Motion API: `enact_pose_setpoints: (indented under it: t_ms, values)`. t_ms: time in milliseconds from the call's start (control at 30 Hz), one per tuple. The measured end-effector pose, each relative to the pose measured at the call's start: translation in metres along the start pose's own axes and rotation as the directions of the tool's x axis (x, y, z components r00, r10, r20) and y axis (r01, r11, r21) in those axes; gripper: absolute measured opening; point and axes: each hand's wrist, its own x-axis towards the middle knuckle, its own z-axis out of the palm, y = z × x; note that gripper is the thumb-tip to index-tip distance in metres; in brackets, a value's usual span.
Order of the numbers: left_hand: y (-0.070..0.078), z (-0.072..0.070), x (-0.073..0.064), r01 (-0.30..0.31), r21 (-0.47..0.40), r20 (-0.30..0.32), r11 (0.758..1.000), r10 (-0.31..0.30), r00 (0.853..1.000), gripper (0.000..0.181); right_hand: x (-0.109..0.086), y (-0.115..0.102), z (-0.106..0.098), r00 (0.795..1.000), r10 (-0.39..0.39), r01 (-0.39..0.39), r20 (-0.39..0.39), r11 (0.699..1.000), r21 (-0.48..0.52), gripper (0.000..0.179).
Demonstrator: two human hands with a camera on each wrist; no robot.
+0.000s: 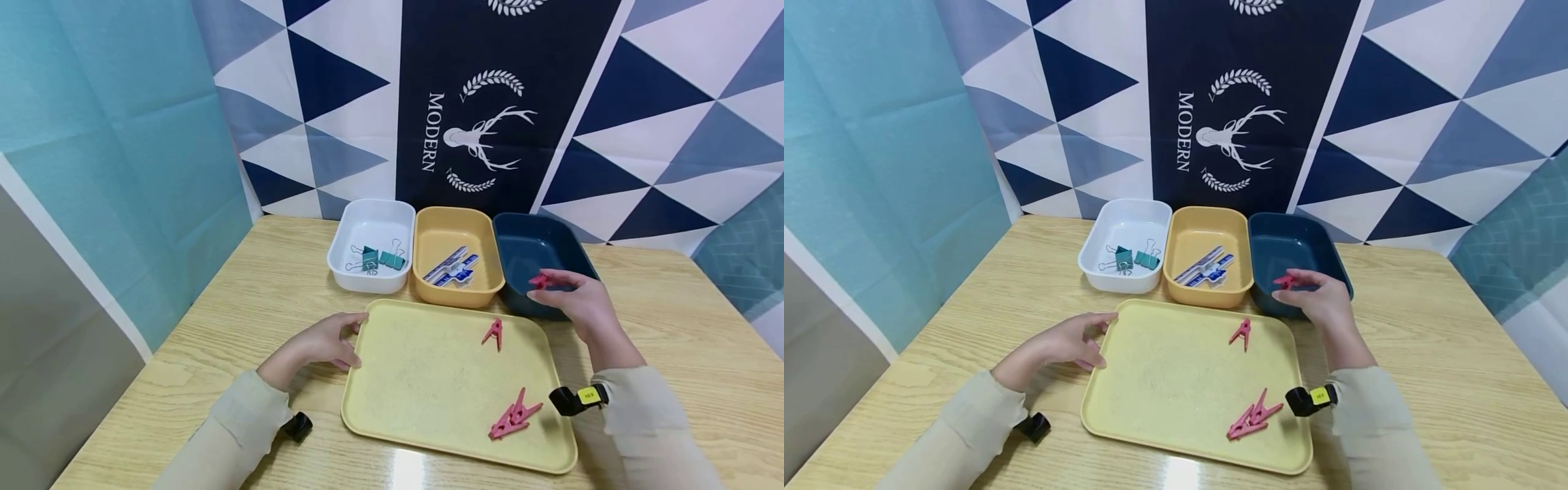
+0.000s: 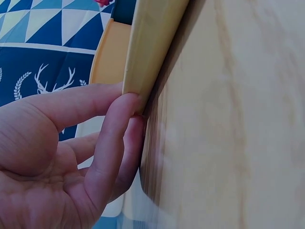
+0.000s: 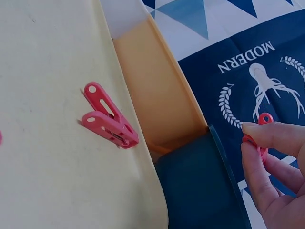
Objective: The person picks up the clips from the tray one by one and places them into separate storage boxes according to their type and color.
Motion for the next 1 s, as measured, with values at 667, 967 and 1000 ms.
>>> enact_pose_setpoints:
  t_ms: [667, 967, 1000]
  values:
    - [0.001, 0.001, -0.001, 0.007, -0.002, -0.01, 1.0, -0.007, 1.0, 0.083, 0.022, -0.001, 0.004, 0.994, 0.044, -0.049, -0.104, 0.997, -0.051, 0.066]
    - [0.001, 0.001, 0.0, 0.005, -0.003, -0.007, 1.0, -0.005, 1.0, 0.084, 0.032, -0.002, 0.004, 0.985, 0.084, -0.094, -0.152, 0.994, -0.062, 0.059]
    - [0.001, 0.001, 0.0, 0.006, -0.003, -0.006, 1.0, -0.006, 1.0, 0.084, 0.033, -0.002, 0.004, 0.984, 0.084, -0.094, -0.155, 0.994, -0.056, 0.057]
